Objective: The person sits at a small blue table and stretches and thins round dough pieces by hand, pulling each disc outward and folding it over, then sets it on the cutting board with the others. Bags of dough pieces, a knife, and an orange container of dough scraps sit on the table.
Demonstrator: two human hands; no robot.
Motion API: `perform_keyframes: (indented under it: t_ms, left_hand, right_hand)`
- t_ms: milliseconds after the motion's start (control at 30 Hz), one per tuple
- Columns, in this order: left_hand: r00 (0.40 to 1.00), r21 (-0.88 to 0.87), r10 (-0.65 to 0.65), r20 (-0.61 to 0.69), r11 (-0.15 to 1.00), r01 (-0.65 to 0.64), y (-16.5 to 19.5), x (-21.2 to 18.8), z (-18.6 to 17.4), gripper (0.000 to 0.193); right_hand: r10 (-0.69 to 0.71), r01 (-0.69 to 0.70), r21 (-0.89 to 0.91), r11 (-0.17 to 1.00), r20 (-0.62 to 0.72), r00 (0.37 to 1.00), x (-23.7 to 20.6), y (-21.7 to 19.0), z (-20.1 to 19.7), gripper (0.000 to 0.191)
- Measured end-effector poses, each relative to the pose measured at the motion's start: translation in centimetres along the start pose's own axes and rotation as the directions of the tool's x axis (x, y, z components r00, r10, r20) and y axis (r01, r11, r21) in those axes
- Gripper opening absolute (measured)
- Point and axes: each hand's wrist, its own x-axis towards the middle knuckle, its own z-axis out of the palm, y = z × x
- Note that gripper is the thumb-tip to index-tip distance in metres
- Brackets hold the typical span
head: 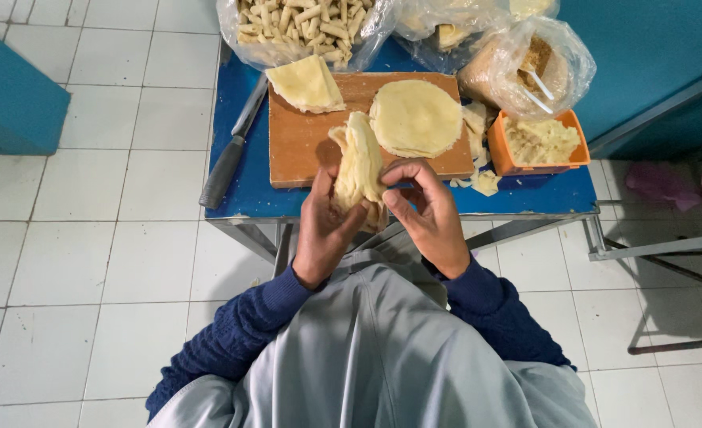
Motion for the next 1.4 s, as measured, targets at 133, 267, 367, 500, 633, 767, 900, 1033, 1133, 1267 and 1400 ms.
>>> perform_keyframes:
  t_ms: [133,267,367,500,633,767,900,1033,1133,1267,1400]
  left_hand:
    - [0.997,0.118,-0.07,-0.027,0.99,0.073,0.1,-0.2,0.1,0.046]
    - [0.998,0.074,-0.059,-0.009,0.995,0.06,0.0,-0.3,0.1,0.046]
    - [0.99,-0.049,-0.137,0.018,0.989,0.137,-0.2,-0.4,0.0,0.046]
    - [0.983,-0.145,-0.168,0.067,0.974,0.177,-0.2,-0.6,-0.3,0.044]
    - [0.999,0.064,-0.015,0.048,0.998,0.012,-0.3,-0.7,-0.2,0.049]
    - [0.993,0.13,-0.103,-0.059,0.985,0.11,-0.7,-0.7,0.2,0.042]
    - [0.996,0.111,-0.074,-0.053,0.991,0.079,-1.2,-1.0,-0.2,0.043]
    - [0.995,0.113,0.103,0.007,0.988,-0.103,-1.3,-1.7,-0.4,0.052]
    - [0.994,0.179,0.11,-0.01,0.978,-0.107,-1.4,-1.9,-0.1,0.066]
    - [0.995,0.272,0.098,0.007,0.958,-0.096,-1.3,-2.1,0.1,0.06]
    - [0.997,0.321,0.077,0.014,0.944,-0.077,-0.5,-2.2,-0.2,0.059]
  right_hand:
    - [-0.161,0.154,-0.347,0.925,0.01,0.987,0.1,-1.3,0.5,0.017]
    - [-0.164,0.16,-0.42,0.893,0.026,0.986,0.3,-1.2,0.3,0.013]
    - [-0.051,0.065,-0.313,0.948,0.051,0.997,0.6,-0.4,-0.3,0.011]
    - [0.095,-0.088,-0.074,0.993,0.1,0.99,0.7,0.7,-0.8,0.01]
    - [-0.026,0.043,-0.183,0.982,0.093,0.995,0.2,1.4,-0.3,0.009]
    - [-0.066,0.066,-0.273,0.96,0.007,0.998,-0.8,2.5,0.0,0.009]
    - [-0.005,-0.016,-0.196,0.981,-0.107,0.994,-0.8,4.2,-0.8,0.011]
    - [0.113,-0.065,0.254,0.965,-0.181,0.977,0.0,6.0,-0.7,0.015]
    - [-0.025,0.044,0.078,0.996,-0.223,0.974,0.1,6.2,0.5,0.023]
    - [-0.193,0.167,-0.127,0.978,-0.228,0.954,0.1,5.2,2.3,0.03]
    - [-0.159,0.114,-0.218,0.969,-0.2,0.967,0.5,4.0,2.0,0.036]
